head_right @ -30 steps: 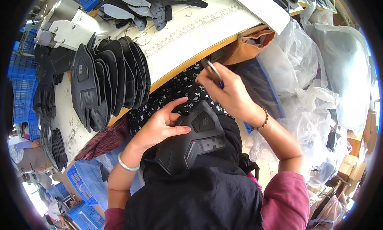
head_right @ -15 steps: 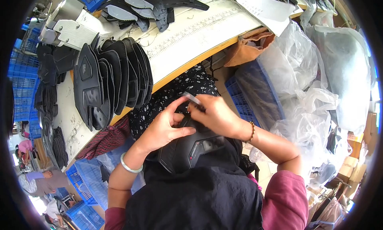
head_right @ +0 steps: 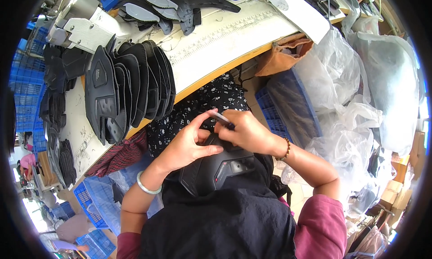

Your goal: Trimming excess material from black shoe upper components using a hand trimmer.

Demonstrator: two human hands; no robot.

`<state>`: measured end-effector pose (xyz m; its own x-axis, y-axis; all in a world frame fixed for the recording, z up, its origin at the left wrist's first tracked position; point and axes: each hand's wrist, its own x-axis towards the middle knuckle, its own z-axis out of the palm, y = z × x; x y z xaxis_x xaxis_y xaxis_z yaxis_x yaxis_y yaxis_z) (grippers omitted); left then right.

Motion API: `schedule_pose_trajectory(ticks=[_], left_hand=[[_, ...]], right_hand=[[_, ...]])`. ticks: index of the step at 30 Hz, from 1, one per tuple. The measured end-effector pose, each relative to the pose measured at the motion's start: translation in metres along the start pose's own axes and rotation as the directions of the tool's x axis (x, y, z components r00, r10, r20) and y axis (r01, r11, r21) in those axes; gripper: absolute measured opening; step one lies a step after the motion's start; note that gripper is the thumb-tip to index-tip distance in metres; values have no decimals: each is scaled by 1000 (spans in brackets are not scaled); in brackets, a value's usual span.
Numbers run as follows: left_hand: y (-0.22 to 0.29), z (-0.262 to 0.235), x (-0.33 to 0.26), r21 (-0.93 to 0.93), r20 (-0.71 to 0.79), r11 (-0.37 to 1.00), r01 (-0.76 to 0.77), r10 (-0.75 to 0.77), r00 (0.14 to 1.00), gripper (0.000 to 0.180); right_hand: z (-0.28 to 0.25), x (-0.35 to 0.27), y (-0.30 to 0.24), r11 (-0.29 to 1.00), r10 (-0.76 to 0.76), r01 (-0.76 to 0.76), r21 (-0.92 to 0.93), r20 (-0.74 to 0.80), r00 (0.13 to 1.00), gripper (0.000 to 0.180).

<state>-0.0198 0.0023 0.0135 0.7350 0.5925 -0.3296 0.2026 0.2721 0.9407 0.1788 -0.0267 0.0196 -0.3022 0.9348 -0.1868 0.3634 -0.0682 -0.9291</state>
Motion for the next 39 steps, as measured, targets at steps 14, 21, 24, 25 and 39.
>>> schedule_pose_trajectory(ticks=[14,21,24,25,39], left_hand=[[-22,9,7,112,-58,971,-211,218,974,87],[-37,9,10,161,-119,950,-267,287,951,91],[-38,1,4,33,-182,973,-228,230,956,88],[-25,-5,-1,7,-151,989,-148,148,978,87],[-6,-2,4,77,-67,997,-9,14,998,40]], right_hand=[[6,-13,-7,715,-365,394,-578,172,915,29],[19,-4,15,812,-362,277,-514,-71,929,25],[26,8,8,821,-426,275,-500,-217,878,22],[30,11,6,854,-407,266,-447,-257,877,21],[-2,-10,4,885,202,-223,408,95,975,15]])
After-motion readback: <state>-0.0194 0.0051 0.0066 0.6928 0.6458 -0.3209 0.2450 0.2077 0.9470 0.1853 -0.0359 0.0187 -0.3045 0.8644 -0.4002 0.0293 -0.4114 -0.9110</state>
